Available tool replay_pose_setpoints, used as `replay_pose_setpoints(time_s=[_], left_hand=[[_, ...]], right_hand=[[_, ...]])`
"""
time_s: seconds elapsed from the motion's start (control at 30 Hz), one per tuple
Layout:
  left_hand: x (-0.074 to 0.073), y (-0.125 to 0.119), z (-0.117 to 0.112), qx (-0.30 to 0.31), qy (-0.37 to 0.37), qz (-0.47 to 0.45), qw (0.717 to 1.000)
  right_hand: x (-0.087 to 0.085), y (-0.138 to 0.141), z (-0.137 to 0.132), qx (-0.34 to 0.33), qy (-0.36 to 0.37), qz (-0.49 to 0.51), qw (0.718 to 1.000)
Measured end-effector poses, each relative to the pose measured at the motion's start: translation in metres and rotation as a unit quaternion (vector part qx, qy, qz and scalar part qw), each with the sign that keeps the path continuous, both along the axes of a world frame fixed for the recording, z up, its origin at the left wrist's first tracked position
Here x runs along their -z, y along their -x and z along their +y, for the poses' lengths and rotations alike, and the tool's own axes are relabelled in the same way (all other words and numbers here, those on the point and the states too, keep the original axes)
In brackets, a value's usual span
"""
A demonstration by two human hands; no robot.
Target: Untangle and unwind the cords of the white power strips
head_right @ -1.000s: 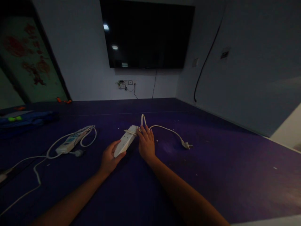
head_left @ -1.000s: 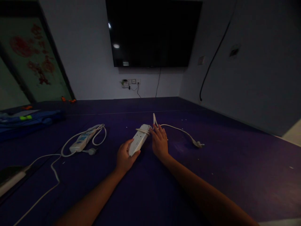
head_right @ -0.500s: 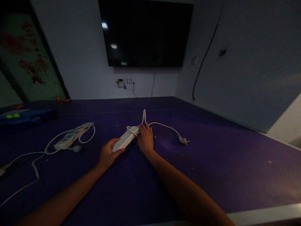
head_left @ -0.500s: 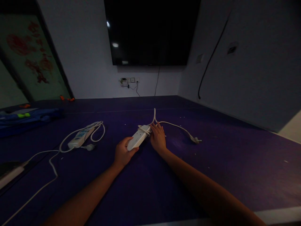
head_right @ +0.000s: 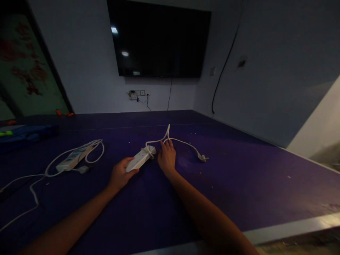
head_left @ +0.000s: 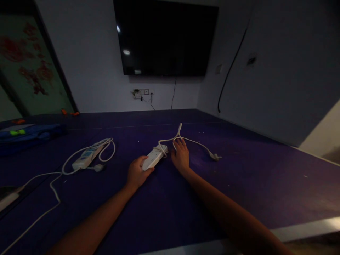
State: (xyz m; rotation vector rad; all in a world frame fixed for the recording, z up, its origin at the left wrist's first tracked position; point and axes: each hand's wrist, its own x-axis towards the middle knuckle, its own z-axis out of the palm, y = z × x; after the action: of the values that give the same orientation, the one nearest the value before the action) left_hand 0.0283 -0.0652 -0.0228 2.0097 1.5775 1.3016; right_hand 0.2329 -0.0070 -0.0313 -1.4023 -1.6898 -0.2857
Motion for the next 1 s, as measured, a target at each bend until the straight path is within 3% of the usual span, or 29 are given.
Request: replay_pose_setpoints(time_s=[0.2, 0.37, 0.57, 0.73, 0.87, 1.0], left_hand=[[-0.003, -0.002, -0.004, 0.001, -0.002, 0.050, 0.999], [-0.007, -0.006, -0.010, 0.007, -0.008, 0.110, 0.994], [-0.008, -0.007, -0.013, 0.019, -0.034, 0.134, 0.990], [-0.006, -0.006, -0.011, 0.023, -0.033, 0.138, 0.990], [-0.006, -0.005, -0.011, 0.031, -0.031, 0.149, 0.988], [-0.007, -0.006, -0.013, 0.042, -0.030, 0.161, 0.986]], right_hand=[[0.013, -0.045, -0.005, 0.011, 0.010, 0.002, 1.000], [0.015, -0.069, -0.002, 0.052, 0.088, 0.103, 0.989], [0.002, -0.058, -0.009, 0.061, 0.035, 0.090, 0.993], [-0.006, -0.043, -0.018, -0.038, -0.003, 0.012, 0.999], [-0.007, -0.032, -0.023, -0.100, 0.042, -0.039, 0.993], [-0.009, -0.027, -0.028, -0.086, 0.109, -0.050, 0.989]])
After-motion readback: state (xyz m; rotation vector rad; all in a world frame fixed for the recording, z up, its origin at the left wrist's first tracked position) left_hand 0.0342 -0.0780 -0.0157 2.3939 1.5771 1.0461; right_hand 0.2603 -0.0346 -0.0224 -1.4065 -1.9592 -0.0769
